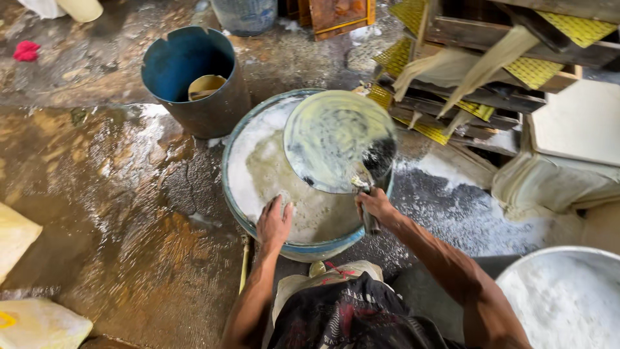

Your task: The person uses a handheld skimmer to scoop foam off the surface of hot liquid in large vats, repeatedly moving between a large metal basin and a blue barrel to skim and transfer foam and liquid. They hold the vat edge with one hand while sweeping the skimmer across the foamy surface.

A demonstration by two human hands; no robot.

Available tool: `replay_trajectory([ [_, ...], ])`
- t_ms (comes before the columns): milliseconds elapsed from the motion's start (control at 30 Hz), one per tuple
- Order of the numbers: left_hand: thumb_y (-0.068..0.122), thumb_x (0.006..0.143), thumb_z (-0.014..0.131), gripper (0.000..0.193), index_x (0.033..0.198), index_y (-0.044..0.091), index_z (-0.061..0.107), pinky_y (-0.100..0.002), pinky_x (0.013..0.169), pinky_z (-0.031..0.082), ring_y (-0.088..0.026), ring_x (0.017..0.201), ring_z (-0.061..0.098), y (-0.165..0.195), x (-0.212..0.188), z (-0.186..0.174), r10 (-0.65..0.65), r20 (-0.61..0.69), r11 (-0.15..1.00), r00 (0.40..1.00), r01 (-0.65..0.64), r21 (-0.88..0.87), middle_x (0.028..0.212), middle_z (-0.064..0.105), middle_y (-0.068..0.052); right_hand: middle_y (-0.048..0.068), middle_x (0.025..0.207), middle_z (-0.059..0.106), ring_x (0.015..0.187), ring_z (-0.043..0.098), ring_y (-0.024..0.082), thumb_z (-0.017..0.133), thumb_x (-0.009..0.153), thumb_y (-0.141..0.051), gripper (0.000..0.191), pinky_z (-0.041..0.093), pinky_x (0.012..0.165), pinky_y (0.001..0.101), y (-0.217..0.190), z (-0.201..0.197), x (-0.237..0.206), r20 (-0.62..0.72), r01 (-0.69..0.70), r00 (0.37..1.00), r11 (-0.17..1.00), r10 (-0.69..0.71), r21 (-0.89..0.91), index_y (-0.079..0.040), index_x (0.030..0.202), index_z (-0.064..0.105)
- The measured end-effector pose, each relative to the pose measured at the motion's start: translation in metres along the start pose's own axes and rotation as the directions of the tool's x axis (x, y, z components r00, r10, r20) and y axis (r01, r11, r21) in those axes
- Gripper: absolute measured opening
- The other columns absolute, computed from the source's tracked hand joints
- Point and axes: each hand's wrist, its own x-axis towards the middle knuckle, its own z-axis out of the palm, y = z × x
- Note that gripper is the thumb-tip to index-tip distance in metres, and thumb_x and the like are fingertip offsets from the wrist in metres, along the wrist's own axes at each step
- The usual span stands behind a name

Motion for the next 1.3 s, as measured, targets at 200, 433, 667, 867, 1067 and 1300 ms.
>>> replay_trajectory([
  [200, 0.038, 0.099, 0.06, 0.05, 0.135, 0.003, 0.062, -0.046, 0.098, 0.051, -0.039, 0.119, 0.063, 0.005, 0.005, -0.007, -0.001, -0.061, 1.0, 0.998, 0.0, -0.023, 0.133, 0.065, -0.02, 0.024, 0.075, 0.069, 0.067, 0.069, 0.041, 0.066, 0.09, -0.029, 0.039, 0.054, 0.061, 0.0503, -0.02, 0.018, 0.127, -0.349, -0.032, 0.886, 0.71, -0.305, -0.703, 0.002, 0.107, 0.048],
  [433, 0.033, 0.095, 0.065, 0.048, 0.131, 0.001, 0.063, -0.045, 0.097, 0.051, -0.04, 0.118, 0.062, 0.017, 0.013, -0.022, -0.04, -0.113, 0.999, 0.993, 0.036, -0.041, 0.13, 0.066, -0.021, 0.025, 0.074, 0.066, 0.063, 0.062, 0.036, 0.067, 0.093, -0.024, 0.036, 0.051, 0.059, 0.0486, 0.035, 0.043, 0.176, -0.296, -0.171, 0.955, 0.761, -0.028, -0.626, 0.002, 0.069, 0.057],
  [667, 0.033, 0.095, 0.064, 0.049, 0.132, 0.001, 0.062, -0.045, 0.098, 0.051, -0.039, 0.121, 0.062, 0.019, 0.018, -0.025, -0.096, -0.124, 0.994, 0.988, 0.087, -0.073, 0.133, 0.065, -0.021, 0.014, 0.075, 0.063, 0.061, 0.061, 0.025, 0.053, 0.102, -0.018, 0.022, 0.054, 0.056, 0.0422, 0.078, 0.055, 0.188, 0.458, -0.636, 0.706, 0.769, 0.54, 0.074, 0.0, 0.092, 0.061],
  [867, 0.034, 0.099, 0.06, 0.055, 0.141, -0.002, 0.054, -0.046, 0.104, 0.048, -0.041, 0.129, 0.057, 0.006, 0.014, -0.018, -0.084, -0.162, 0.99, 0.983, 0.064, -0.123, 0.142, 0.058, -0.024, 0.012, 0.078, 0.063, 0.059, 0.062, 0.019, 0.053, 0.103, -0.013, 0.014, 0.055, 0.049, 0.0392, 0.042, 0.061, 0.153, 0.402, -0.725, 0.642, 0.688, 0.653, 0.039, -0.001, 0.098, 0.059],
  [1067, 0.037, 0.103, 0.049, 0.06, 0.149, -0.002, 0.046, -0.046, 0.111, 0.044, -0.042, 0.137, 0.05, -0.004, 0.009, -0.006, -0.044, -0.211, 0.984, 0.976, 0.007, -0.176, 0.15, 0.051, -0.025, 0.012, 0.08, 0.063, 0.06, 0.064, 0.018, 0.051, 0.1, -0.012, 0.013, 0.055, 0.05, 0.0376, 0.015, 0.02, 0.106, 0.509, -0.737, 0.625, 0.662, 0.592, 0.135, 0.0, 0.099, 0.056],
  [1300, 0.038, 0.105, 0.044, 0.058, 0.149, -0.001, 0.047, -0.046, 0.113, 0.041, -0.042, 0.139, 0.049, -0.005, 0.004, -0.004, -0.029, -0.207, 0.968, 0.978, -0.024, -0.251, 0.152, 0.05, -0.025, 0.008, 0.075, 0.057, 0.053, 0.059, 0.013, 0.054, 0.104, -0.016, 0.021, 0.052, 0.045, 0.028, -0.016, -0.03, -0.019, 0.326, -0.68, 0.722, 0.714, 0.611, 0.166, 0.002, 0.094, 0.058],
])
